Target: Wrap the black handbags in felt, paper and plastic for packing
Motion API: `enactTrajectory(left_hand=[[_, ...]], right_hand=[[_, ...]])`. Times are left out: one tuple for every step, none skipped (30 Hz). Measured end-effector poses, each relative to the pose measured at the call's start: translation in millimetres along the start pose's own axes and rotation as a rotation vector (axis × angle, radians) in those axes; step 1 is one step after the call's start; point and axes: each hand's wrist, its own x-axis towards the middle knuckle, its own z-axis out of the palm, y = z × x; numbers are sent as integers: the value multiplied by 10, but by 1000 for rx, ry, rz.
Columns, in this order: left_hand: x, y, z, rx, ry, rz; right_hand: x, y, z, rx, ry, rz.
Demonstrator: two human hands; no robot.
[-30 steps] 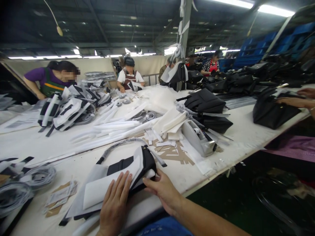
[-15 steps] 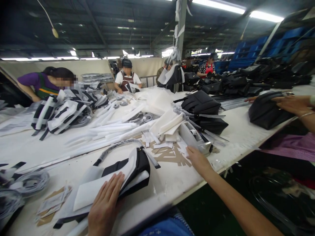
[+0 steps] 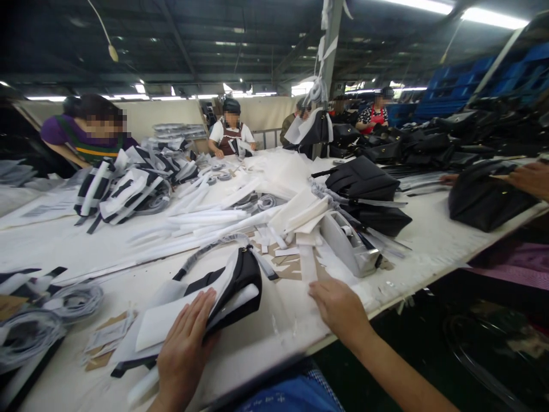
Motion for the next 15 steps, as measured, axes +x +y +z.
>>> enactTrajectory(left_hand=[[11,-4,-7,-2,4,-7],[19,-7,-14,-3,8,-15],[24,-9,-21,-3,14,-22],[26,-10,-27,-4,19,-27],[26,-10,-34,-4,24,-34],[25,-10,-41,-4,28,-43],[24,-10,-49,-4,32,-50],[24,-10,-58,-5,33,-56],[26,-11,-68,-8,33,-60],[29,-13,-78,-10,33,-66],[33,-17,-88,-13,36,-73],[37,-21,-98,-17,42,-81],[40,-27,-107,-21,50,-90],[41,-33,-114,-25,59,-102],[40,-39,-119,-28,66,-112]], right_hand=[[-51,-149,-31,102,-104,-35],[-86,-273,-55,211,-219,-65],[-99,-363,-64,305,-310,-74],[-93,-416,-50,366,-353,-58],[-70,-432,-6,379,-339,-17],[-39,-422,72,347,-275,40],[-8,-396,183,283,-188,97],[14,-369,318,207,-113,138],[23,-355,469,139,-70,152],[17,-362,621,91,-62,135],[3,-396,761,67,-69,92],[-13,-455,878,65,-92,24],[-18,-534,966,80,-125,-57],[-4,-626,1022,107,-163,-142],[37,-721,1048,144,-206,-228]])
